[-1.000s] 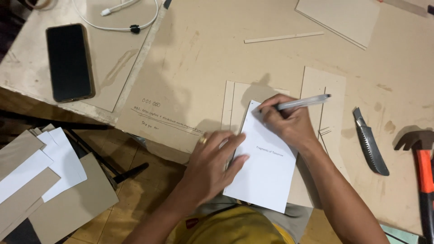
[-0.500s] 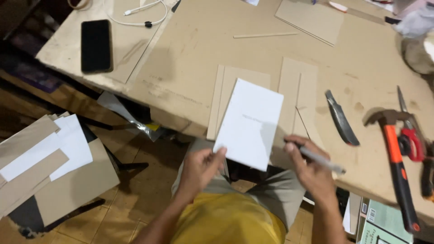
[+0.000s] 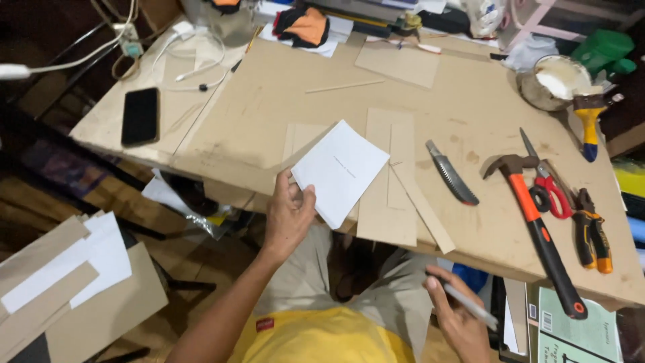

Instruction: The person marks a white book cover with a marker, aligns it with wooden strips, and uses a utility knife to cut the cover along the edges. The person handles the book and strips repeatedly to ensure alignment before cutting.

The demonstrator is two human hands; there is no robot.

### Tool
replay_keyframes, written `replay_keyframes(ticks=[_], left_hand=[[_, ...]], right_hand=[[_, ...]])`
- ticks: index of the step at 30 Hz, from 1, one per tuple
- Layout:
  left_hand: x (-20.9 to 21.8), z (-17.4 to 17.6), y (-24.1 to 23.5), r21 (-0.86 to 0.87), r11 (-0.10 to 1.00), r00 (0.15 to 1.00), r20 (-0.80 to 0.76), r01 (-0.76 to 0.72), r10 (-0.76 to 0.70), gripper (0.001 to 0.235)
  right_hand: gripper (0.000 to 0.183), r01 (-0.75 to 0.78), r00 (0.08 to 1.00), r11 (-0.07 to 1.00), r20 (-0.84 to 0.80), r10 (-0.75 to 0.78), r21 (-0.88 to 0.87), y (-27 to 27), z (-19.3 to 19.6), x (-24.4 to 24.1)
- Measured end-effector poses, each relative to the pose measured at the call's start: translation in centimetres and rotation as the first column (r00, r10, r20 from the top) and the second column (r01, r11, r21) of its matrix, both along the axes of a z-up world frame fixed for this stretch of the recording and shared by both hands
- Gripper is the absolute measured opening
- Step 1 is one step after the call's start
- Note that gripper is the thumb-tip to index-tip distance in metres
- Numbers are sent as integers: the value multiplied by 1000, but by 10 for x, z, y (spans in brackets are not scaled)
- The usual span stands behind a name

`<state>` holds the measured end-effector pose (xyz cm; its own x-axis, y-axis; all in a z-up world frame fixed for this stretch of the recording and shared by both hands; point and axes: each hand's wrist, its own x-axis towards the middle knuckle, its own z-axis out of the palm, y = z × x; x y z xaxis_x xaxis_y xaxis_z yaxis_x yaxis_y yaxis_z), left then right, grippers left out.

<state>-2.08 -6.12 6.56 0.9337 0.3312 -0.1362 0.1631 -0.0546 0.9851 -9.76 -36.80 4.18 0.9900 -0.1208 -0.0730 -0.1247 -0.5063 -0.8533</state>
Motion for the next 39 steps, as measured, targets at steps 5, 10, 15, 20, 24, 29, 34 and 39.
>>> replay_keyframes(ticks=[5,10,15,20,24,29,34,39], left_hand=[[57,6,19,-51,997,986,152,-64,71,31],[116,46,27,-163,980,946,320,113,-56,36],[188,44,30,-260,959,955,295,111,-31,43],[258,23,36,-385,919,942,332,86,50,39],[333,28,44,-393,917,919,382,64,100,41],[399,-29,37,-248,914,631,776,322,-11,21],[388,-73,8,26,948,678,693,317,-245,23],[375,-74,6,352,889,654,605,291,-454,25]], right_hand=[[29,273,961,955,-88,-264,115,-32,-42,-8],[31,350,936,937,-36,-349,8,-50,-32,6],[44,420,892,906,-158,-423,-55,-52,-26,30],[70,495,821,694,-542,-178,523,-323,-257,87],[23,424,881,894,163,-444,144,-201,-163,132],[31,595,713,797,392,-582,100,-82,-80,142],[39,594,792,787,292,-537,-164,-73,-50,134],[43,452,873,891,232,-430,-51,-71,-24,145]])
